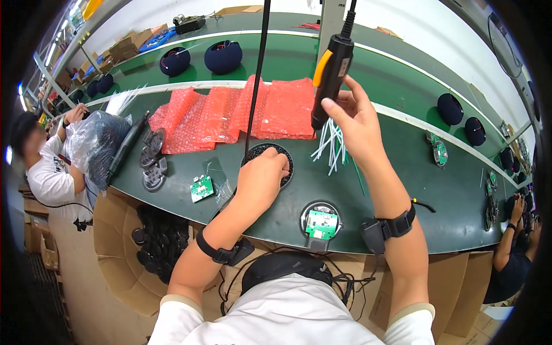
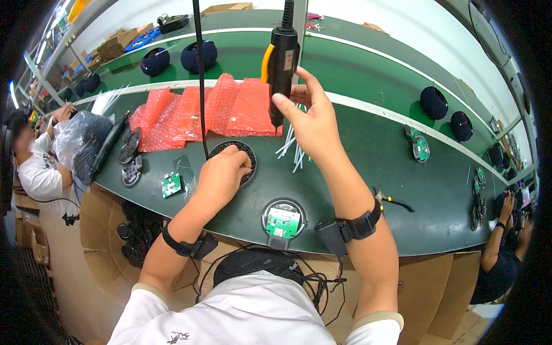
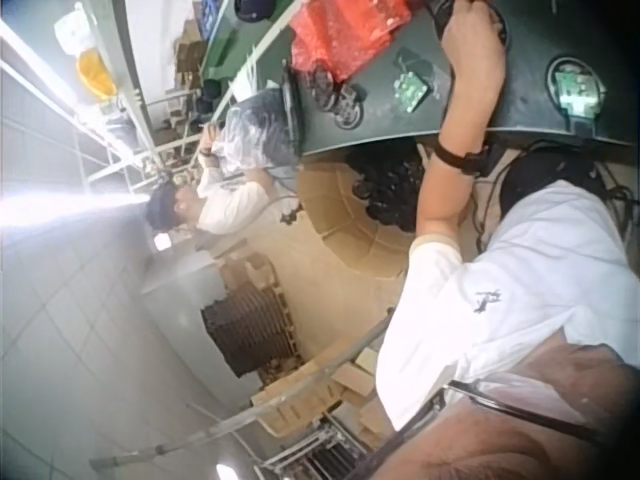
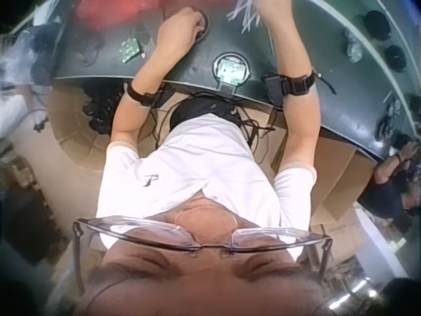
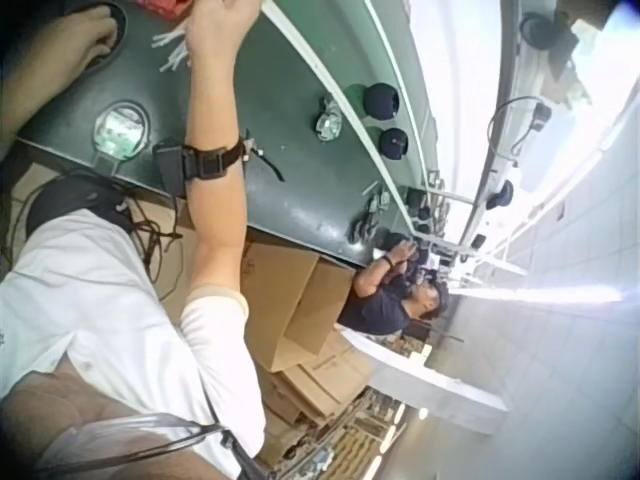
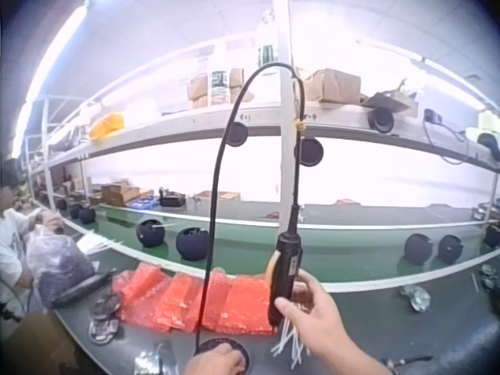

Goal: The person assembles electronic components by soldering small green circuit boards into black circular housings. They use a soldering iron to attach wires and secure the boards, then use pliers to trim excess wire. The person also unpacks a larger circuit board from bubble wrap and separates it into smaller units.

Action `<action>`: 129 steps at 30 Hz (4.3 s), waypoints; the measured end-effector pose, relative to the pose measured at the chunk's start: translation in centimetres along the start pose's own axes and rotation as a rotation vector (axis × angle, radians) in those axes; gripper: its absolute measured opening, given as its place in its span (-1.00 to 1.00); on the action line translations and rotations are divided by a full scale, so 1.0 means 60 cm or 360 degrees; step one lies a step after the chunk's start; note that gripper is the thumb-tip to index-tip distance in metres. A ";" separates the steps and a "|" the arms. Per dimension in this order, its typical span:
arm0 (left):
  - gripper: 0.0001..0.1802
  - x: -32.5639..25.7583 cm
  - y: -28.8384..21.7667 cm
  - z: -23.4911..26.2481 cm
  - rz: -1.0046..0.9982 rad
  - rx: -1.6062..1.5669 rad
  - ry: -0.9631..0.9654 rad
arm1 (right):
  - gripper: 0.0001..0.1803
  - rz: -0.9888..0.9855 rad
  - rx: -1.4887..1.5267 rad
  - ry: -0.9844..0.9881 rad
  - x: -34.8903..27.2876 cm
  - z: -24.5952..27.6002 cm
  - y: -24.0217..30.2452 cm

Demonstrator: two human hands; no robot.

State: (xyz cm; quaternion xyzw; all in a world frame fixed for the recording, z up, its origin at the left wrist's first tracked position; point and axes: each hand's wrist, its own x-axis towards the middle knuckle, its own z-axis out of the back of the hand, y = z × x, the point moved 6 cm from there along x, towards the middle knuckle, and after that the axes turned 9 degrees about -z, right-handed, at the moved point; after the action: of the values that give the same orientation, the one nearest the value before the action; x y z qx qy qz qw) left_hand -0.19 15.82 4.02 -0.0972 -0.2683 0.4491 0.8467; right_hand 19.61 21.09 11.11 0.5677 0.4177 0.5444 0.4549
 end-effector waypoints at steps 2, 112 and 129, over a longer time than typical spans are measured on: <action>-0.88 -0.002 -0.005 0.005 -0.0028 0.0017 -0.0035 | -0.39 0.0040 -0.0036 0.0110 -0.014 -0.010 0.009; -0.63 -0.112 -0.179 0.040 -0.0351 -0.0945 0.0012 | -0.66 -0.0985 -0.0193 0.0143 -0.358 0.150 -0.078; -0.75 -0.176 -0.293 0.198 -0.1362 -0.2551 0.1354 | -0.65 -0.0602 0.0083 -0.1607 -0.244 0.792 -0.164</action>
State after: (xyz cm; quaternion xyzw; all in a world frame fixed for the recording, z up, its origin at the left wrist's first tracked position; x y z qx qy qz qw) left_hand 1.07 -3.85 17.22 -0.6867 -0.1790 -0.2786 0.6471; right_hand 66.37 6.33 -1.63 0.6848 0.2554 0.1018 0.6749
